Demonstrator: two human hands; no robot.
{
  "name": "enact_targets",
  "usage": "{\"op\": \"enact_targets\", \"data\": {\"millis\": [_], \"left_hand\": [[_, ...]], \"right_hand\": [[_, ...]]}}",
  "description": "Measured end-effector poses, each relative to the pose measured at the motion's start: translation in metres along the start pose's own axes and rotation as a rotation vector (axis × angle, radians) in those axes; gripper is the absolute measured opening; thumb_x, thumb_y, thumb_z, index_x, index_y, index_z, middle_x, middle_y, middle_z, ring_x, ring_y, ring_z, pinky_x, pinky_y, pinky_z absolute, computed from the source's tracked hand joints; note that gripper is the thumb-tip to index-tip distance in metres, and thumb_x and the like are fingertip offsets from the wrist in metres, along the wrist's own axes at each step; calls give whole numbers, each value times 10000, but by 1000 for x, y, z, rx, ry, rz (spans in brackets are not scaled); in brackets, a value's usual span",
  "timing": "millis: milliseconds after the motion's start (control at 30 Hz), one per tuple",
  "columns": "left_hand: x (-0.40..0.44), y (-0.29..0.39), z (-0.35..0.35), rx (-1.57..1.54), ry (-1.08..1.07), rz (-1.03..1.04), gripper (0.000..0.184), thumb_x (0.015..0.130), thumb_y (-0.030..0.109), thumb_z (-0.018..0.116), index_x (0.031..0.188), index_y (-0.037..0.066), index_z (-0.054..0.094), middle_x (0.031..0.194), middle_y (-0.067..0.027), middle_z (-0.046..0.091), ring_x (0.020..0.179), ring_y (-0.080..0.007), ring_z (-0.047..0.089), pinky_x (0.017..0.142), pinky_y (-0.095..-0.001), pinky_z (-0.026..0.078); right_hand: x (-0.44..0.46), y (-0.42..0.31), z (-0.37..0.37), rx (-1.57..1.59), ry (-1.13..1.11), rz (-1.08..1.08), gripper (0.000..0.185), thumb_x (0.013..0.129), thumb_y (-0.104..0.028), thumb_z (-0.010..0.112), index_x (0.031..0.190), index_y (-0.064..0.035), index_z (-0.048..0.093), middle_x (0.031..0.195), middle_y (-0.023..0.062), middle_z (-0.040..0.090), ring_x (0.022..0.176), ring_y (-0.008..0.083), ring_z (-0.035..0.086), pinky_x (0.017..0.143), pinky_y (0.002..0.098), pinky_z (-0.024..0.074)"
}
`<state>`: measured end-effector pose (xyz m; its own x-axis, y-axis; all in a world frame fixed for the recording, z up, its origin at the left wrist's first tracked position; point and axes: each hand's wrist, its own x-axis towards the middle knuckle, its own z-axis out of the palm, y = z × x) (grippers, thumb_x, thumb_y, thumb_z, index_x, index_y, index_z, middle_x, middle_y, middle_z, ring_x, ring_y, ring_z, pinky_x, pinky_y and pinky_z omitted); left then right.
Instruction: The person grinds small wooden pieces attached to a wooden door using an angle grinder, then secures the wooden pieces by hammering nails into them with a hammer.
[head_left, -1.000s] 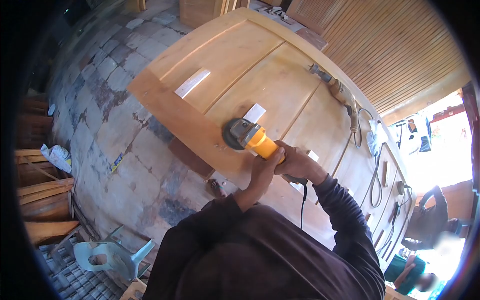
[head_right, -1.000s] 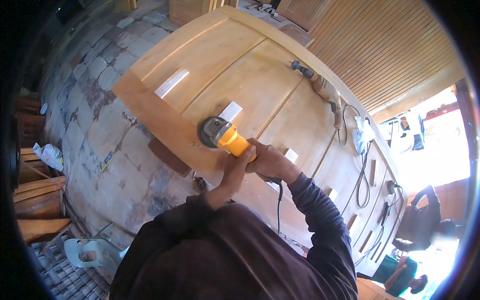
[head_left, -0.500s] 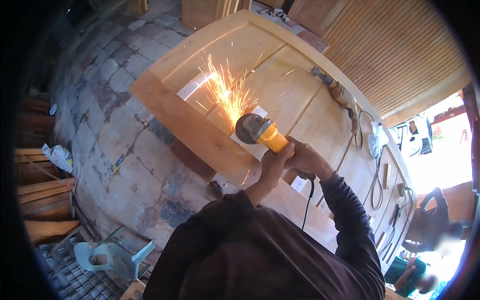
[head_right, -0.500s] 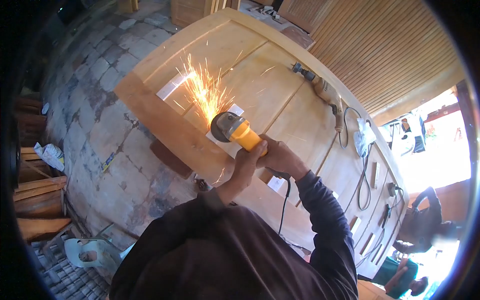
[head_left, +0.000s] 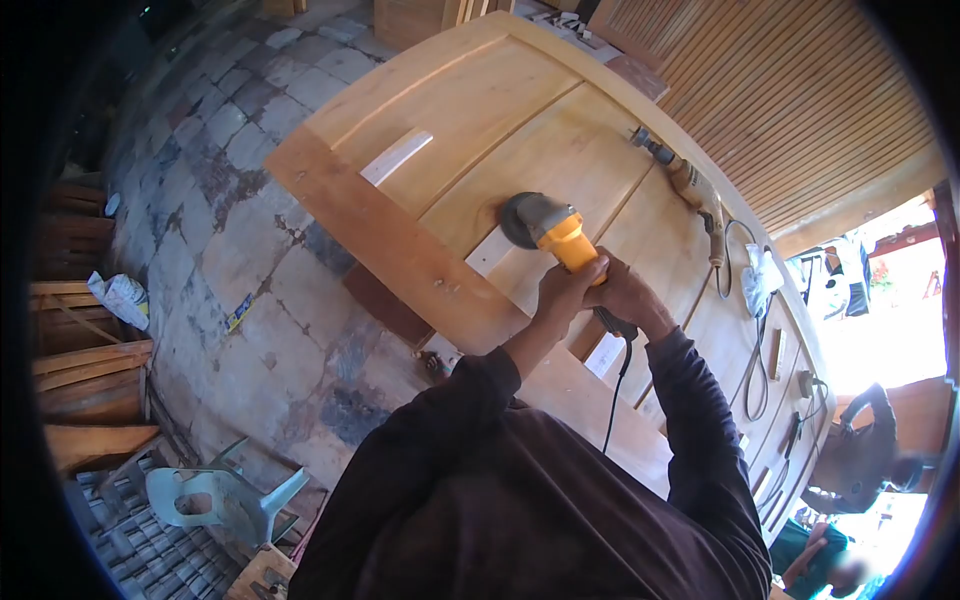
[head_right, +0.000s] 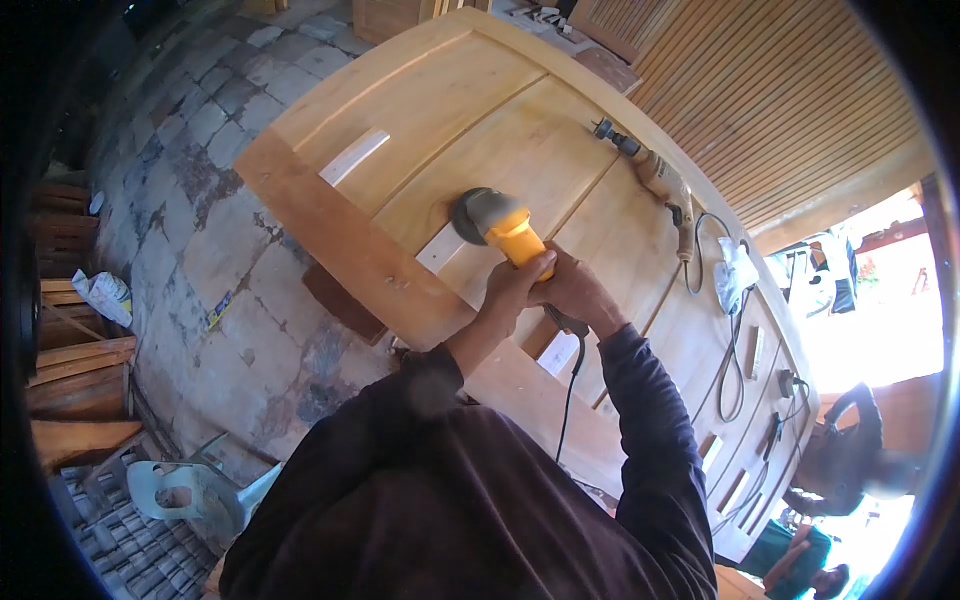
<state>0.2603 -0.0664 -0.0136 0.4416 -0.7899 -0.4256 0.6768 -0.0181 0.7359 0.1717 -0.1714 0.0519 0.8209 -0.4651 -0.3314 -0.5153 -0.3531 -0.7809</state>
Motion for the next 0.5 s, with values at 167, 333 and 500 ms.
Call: {"op": "enact_targets", "data": {"millis": [167,333,500], "left_hand": [[-4,-8,6,35,62,107,537,927,394,808,1180,-68,702,1044,-111,746,904,-148,737,773,-281,600],[16,6,8,84,-16,-36,599,918,429,809,1213,-69,653,1062,-108,719,933,-165,741,797,-284,608],[5,-8,11,82,35,47,587,914,419,810,1210,-63,650,1080,-118,711,922,-167,742,800,-284,611]], "right_hand": [[-8,-2,-2,-90,31,-66,637,778,-246,894,1314,-43,616,1059,131,759,999,244,739,878,374,580],[10,15,-8,74,54,-20,632,769,-253,899,1296,-45,620,1069,130,753,972,246,738,859,386,580],[-4,3,-10,-109,27,-47,637,771,-265,900,1297,-40,621,1073,128,758,986,224,738,861,377,578]]}}
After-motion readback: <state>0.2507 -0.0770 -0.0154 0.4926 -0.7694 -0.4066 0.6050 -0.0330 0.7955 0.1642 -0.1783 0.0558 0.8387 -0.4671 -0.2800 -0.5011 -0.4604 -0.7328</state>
